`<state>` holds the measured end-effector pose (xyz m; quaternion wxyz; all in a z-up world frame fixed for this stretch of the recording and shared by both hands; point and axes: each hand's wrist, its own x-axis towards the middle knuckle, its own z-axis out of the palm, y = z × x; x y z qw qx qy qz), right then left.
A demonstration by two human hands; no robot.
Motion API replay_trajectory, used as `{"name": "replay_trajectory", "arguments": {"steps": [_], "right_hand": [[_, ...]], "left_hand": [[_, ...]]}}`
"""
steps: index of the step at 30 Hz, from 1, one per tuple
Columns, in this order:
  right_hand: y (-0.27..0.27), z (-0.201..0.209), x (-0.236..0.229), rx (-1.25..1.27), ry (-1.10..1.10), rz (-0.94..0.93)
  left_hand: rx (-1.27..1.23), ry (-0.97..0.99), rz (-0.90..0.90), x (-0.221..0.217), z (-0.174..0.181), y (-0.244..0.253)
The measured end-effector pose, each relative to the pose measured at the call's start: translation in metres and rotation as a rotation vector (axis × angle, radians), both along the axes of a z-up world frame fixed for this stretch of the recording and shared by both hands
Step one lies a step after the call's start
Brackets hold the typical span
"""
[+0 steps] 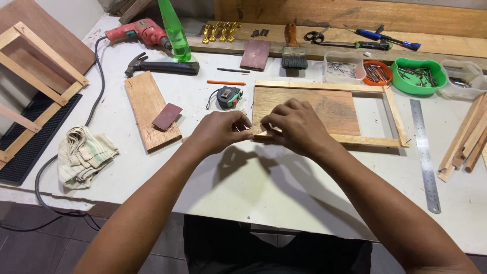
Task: The person assembles a wooden frame at a workbench. They position thin wood strips on the frame, measure with a tape measure, mark with a pencil, hammer nails into the joints, and press strips into place, then reach for more wood strips from a pile at the side of the bench.
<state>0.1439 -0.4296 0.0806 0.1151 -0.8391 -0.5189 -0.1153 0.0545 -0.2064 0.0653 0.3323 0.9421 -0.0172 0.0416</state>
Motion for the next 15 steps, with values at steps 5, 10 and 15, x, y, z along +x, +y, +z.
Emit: {"name": "replay_trajectory", "arguments": {"steps": [5,10,15], "right_hand": [[-0.010,-0.008,0.016,0.224,-0.222,-0.001],[-0.018,-0.023,0.028,0.422,-0.095,-0.090],[-0.020,-0.052,0.056,0.660,0.504,-0.170]], "left_hand": [[-0.465,0.197,0.043,0.020,-0.013,-0.021],[-0.712,0.111,0.036,0.036,-0.024,-0.039],[-0.655,0.090,0.074,0.054,-0.046,-0.053]]}}
